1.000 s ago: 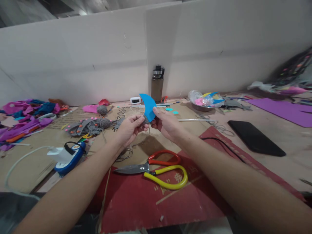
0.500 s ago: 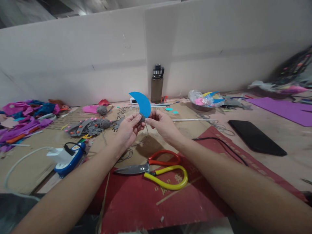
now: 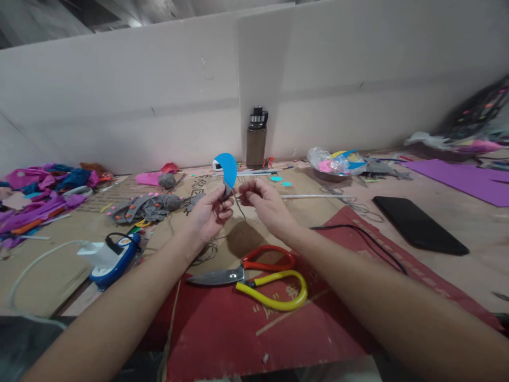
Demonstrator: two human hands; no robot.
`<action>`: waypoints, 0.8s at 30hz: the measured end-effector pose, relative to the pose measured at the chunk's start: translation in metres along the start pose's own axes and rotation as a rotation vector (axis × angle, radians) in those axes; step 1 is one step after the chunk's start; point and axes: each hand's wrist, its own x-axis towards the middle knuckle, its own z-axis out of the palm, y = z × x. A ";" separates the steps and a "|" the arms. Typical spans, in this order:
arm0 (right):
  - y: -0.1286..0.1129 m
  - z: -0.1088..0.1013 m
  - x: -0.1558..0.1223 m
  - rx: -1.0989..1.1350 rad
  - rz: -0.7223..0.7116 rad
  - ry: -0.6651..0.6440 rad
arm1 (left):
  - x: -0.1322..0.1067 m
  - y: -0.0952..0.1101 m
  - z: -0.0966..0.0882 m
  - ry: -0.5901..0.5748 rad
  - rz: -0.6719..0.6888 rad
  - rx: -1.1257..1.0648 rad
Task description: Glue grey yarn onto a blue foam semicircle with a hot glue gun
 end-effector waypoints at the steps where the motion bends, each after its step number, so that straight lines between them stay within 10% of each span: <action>1: 0.000 0.000 0.000 0.020 0.024 0.023 | 0.000 0.000 0.000 -0.001 -0.006 -0.007; 24: -0.012 0.010 -0.007 -0.027 0.090 0.051 | 0.003 -0.018 -0.002 0.046 0.272 0.277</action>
